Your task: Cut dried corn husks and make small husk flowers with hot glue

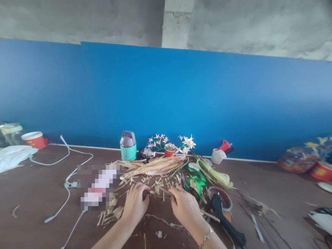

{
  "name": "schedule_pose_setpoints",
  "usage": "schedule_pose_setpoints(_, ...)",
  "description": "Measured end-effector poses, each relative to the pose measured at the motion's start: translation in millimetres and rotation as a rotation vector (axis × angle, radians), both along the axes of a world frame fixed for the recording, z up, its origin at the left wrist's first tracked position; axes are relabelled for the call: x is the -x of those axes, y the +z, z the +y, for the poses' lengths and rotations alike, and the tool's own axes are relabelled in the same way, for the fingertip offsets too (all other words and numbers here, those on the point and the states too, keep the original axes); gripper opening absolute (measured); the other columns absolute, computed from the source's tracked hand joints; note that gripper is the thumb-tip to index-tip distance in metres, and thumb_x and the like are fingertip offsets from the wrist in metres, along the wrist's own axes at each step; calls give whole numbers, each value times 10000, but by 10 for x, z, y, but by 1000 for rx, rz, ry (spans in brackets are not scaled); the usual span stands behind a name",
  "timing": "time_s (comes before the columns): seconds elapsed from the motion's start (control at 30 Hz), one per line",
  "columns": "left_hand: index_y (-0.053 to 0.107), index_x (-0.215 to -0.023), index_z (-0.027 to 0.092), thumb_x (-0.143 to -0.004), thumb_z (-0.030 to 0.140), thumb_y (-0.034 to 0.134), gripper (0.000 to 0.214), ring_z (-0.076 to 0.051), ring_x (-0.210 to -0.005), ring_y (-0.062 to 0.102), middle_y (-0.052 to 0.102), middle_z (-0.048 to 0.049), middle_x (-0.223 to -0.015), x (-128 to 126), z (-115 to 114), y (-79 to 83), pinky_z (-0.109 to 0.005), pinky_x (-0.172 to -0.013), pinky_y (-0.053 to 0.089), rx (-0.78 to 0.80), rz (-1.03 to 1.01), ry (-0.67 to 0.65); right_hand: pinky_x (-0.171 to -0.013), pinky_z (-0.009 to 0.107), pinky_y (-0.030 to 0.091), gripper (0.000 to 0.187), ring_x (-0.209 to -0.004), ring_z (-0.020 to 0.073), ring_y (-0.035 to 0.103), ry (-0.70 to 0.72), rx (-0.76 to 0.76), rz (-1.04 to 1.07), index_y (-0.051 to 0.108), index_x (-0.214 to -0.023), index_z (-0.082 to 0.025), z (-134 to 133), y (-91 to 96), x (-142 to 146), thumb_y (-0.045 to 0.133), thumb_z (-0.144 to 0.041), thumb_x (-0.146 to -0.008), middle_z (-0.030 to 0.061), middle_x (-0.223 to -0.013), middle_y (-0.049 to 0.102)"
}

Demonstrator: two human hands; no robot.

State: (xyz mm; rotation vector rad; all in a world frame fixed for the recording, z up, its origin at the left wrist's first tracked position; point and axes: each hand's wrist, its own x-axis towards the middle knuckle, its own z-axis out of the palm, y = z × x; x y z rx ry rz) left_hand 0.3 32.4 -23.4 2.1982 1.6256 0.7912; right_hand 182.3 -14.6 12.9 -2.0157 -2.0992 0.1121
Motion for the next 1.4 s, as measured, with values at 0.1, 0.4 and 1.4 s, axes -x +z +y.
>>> schedule_pose_setpoints(0.1, 629, -834, 224, -717, 68, 502, 233, -224, -929, 574, 652, -29, -917, -1, -8, -7, -346, -762, 387, 3, 4, -16, -576, 237, 336, 219, -726, 153, 635, 66, -1, -12, 611, -831, -246, -8, -24, 20, 442, -117, -781, 9, -854, 631)
schedule_pose_setpoints(0.4, 628, -808, 218, -712, 66, 502, 219, -222, -892, 578, 664, -31, -850, -4, -10, -25, -335, -748, 388, -23, -20, -52, -584, 256, 350, 233, -747, 182, 643, -51, -21, -11, 625, -859, -244, 45, -85, -33, 439, -120, -796, 36, -870, 652)
schedule_pose_setpoints(1.4, 566, -847, 234, -766, 94, 427, 214, -225, -854, 583, 668, -28, -839, -20, -22, 7, -374, -785, 387, 72, -109, -128, -832, 299, 387, 309, -974, 219, 529, 19, -165, 114, 605, -978, -191, 75, -126, -74, 496, -47, -727, 87, -1023, 575)
